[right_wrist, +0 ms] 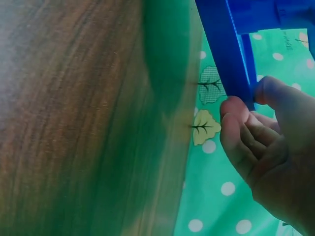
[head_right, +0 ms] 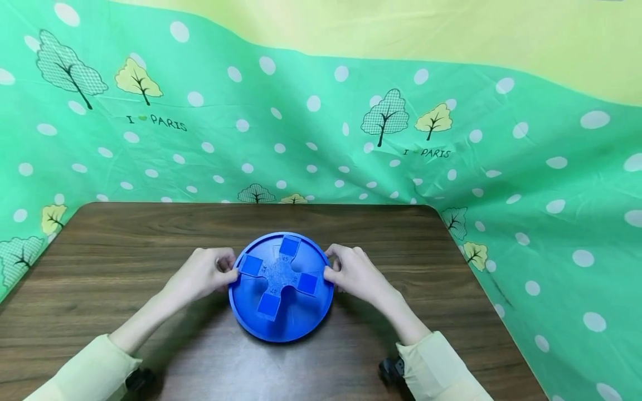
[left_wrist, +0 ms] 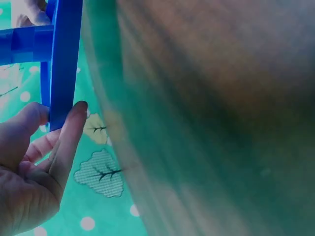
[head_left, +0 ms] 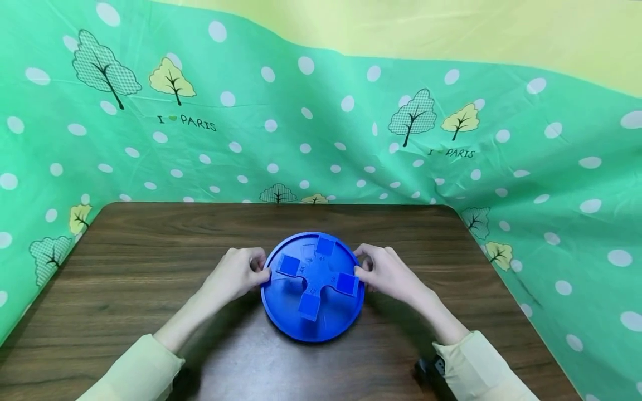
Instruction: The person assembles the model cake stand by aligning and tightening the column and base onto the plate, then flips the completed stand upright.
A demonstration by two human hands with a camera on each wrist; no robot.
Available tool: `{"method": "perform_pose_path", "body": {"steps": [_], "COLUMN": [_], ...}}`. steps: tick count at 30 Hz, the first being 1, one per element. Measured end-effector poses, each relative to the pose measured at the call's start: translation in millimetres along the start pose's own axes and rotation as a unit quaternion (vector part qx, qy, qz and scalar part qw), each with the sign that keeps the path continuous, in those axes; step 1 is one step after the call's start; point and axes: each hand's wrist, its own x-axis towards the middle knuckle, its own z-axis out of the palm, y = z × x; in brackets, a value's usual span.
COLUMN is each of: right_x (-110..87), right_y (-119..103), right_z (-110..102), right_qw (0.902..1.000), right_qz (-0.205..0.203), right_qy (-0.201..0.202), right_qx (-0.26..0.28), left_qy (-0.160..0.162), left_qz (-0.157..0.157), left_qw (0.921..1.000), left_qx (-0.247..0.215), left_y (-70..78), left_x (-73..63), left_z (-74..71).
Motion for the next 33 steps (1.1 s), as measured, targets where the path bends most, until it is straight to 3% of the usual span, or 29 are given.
{"method": "perform_pose_path", "body": {"steps": [8,15,26,33], "right_x": [3.3,7.2,9.2,11.7], "right_y": [-8,-14,-24,-25], "right_z": [-7,-15,-25,-26], "right_qw": [0.9951,0.9743,0.9713,0.9658], "right_qz": [-0.021,-0.100,-0.115,-0.126], "right_qy": [0.095,0.190,0.207,0.226], "right_qx": [-0.019,-0.068,-0.022,-0.014], "left_qy": [-0.012,0.009,0.053,0.063], "left_qz": [-0.031,-0.041,0.007,0.035], "left_qw": [0.9977,0.9979,0.9983,0.9972], "left_qx": [-0.058,-0.049,-0.023,-0.019], "left_y": [6.2,14.0,18.6,18.3], "left_x": [10.2,15.4,21.8,22.5], "left_z": [-18.9,-38.7,-46.7,-50.2]}}
